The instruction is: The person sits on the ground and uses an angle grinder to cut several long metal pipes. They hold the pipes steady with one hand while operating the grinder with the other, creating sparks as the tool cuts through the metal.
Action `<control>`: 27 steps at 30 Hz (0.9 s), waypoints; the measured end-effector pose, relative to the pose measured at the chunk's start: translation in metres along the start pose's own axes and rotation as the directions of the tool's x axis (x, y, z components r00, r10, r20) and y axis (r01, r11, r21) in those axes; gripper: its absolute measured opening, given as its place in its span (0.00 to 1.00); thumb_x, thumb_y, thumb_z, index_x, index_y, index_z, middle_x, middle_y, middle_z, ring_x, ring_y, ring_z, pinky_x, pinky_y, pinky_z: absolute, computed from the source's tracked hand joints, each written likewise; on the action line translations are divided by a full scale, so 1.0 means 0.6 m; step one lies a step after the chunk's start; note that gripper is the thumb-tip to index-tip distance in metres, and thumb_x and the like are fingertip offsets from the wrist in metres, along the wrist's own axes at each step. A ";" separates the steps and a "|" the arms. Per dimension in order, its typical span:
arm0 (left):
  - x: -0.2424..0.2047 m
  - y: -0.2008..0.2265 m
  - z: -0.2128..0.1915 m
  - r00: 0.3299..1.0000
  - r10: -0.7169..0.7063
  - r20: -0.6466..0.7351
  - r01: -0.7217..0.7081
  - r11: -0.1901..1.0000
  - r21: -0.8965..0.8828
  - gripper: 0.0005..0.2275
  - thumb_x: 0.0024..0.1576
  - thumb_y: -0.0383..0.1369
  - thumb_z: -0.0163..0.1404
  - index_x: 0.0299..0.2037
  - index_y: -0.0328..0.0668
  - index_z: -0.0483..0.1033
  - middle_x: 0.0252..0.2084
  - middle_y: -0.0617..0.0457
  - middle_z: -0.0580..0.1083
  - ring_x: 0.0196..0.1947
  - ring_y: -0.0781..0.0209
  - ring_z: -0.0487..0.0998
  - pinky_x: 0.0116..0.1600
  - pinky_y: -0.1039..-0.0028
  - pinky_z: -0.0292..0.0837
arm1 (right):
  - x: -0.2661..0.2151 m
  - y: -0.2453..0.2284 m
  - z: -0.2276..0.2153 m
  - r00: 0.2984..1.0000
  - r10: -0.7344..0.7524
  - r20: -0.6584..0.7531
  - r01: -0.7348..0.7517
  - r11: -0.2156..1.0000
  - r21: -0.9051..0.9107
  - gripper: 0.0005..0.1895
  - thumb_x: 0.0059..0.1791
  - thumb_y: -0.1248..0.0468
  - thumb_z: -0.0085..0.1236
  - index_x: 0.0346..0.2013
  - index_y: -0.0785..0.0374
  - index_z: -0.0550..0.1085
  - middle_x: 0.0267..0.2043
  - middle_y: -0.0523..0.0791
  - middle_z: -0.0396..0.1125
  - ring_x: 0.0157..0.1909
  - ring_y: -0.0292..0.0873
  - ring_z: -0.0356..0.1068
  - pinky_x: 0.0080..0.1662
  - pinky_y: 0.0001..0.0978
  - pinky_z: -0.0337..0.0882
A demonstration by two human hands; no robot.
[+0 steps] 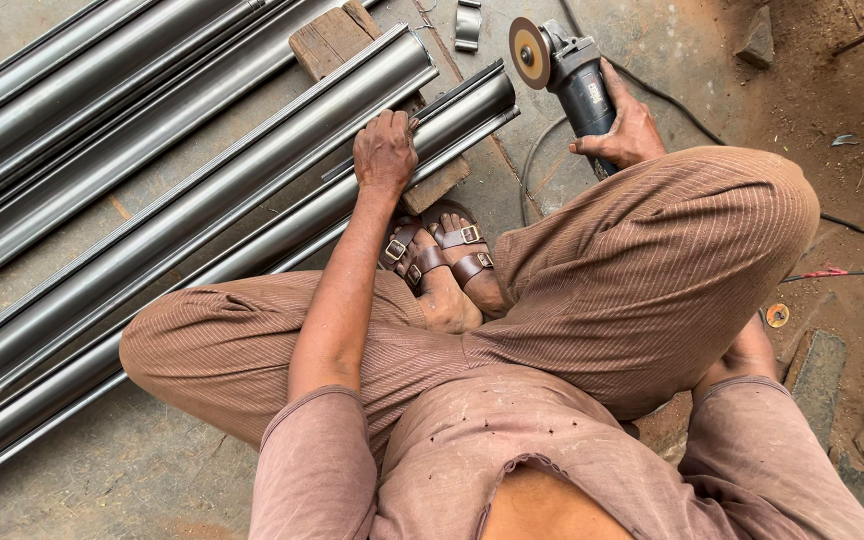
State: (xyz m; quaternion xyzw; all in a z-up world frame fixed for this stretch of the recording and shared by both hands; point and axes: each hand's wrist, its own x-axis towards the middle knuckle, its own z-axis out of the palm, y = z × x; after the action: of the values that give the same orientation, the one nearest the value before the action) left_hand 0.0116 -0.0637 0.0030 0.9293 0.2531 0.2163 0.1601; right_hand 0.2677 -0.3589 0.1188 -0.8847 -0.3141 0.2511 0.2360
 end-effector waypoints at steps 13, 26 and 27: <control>0.006 0.003 -0.022 0.995 -0.018 0.095 0.022 0.999 -0.048 0.12 0.62 0.41 0.54 0.39 0.40 0.79 0.32 0.49 0.75 0.34 0.55 0.80 0.37 0.62 0.76 | 0.012 -0.027 0.017 0.989 -0.144 -0.027 0.143 0.989 -0.019 0.66 0.37 0.58 0.77 0.81 0.56 0.46 0.63 0.60 0.67 0.53 0.53 0.75 0.58 0.52 0.75; 0.003 -0.004 -0.010 0.997 0.005 0.080 -0.002 0.999 -0.035 0.13 0.61 0.43 0.53 0.38 0.40 0.79 0.31 0.51 0.75 0.31 0.59 0.79 0.35 0.66 0.76 | 0.022 -0.026 0.030 0.992 -0.128 0.017 0.127 0.992 0.004 0.67 0.36 0.56 0.77 0.81 0.52 0.44 0.60 0.59 0.69 0.50 0.53 0.76 0.56 0.49 0.77; 0.003 -0.004 -0.008 0.996 -0.005 0.092 0.008 0.999 -0.035 0.13 0.62 0.43 0.53 0.38 0.40 0.79 0.30 0.51 0.75 0.30 0.59 0.79 0.35 0.66 0.76 | 0.023 -0.026 0.030 0.994 -0.108 0.018 0.109 0.994 -0.026 0.67 0.36 0.56 0.77 0.81 0.52 0.44 0.60 0.60 0.70 0.49 0.53 0.76 0.56 0.50 0.77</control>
State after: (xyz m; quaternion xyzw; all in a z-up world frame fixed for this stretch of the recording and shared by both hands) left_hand 0.0096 -0.0597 0.0064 0.9344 0.2446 0.1773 0.1886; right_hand 0.2596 -0.3338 0.1100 -0.8672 -0.3670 0.2409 0.2349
